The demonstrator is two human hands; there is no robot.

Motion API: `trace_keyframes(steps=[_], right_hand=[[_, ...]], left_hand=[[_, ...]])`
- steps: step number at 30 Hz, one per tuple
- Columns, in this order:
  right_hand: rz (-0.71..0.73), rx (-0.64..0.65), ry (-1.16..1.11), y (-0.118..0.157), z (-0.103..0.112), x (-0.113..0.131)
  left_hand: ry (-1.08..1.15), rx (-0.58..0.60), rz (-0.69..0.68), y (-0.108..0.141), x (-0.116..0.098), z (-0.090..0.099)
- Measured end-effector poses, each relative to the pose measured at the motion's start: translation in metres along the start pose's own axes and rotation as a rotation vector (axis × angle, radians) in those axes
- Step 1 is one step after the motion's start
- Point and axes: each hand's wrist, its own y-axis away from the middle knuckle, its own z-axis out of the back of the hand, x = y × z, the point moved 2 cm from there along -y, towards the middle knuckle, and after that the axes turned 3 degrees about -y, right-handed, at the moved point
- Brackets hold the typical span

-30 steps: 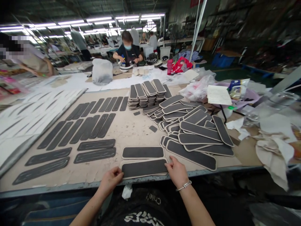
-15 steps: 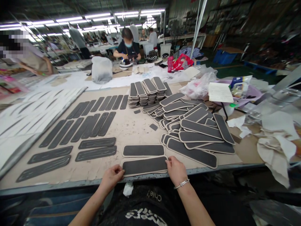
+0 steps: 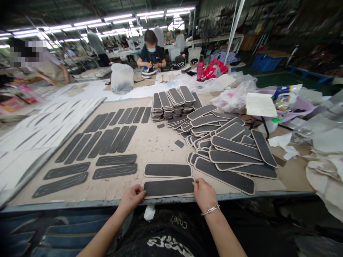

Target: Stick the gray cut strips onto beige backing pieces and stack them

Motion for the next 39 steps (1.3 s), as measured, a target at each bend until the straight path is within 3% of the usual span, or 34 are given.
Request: trace_keyframes(steps=[18,24,32,35,39], right_hand=[[0.017,0.04,-0.026,0.002,-0.004,-0.004],[-0.016,0.086,-0.003,0.0,-0.002,-0.001],[-0.011,0.089,0.027,-0.002,-0.003,-0.001],[-0.004,0.08,0.023,-0.002,-0.004,-0.002],[0.011,0.081,0.013,-0.002,-0.005,-0.003]], left_hand=[[-0.144,0.011,-0.009,0.002,-0.002,0.012],[-0.077,0.07,0.001,-0.002,0.008,0.008],[-0.011,0.044,-0.082,0.001,0.012,0.006],[0.02,-0.094,-0.241,0.012,0.02,0.01],[-0.11,-0.178,-0.647,0.028,0.024,0.015]])
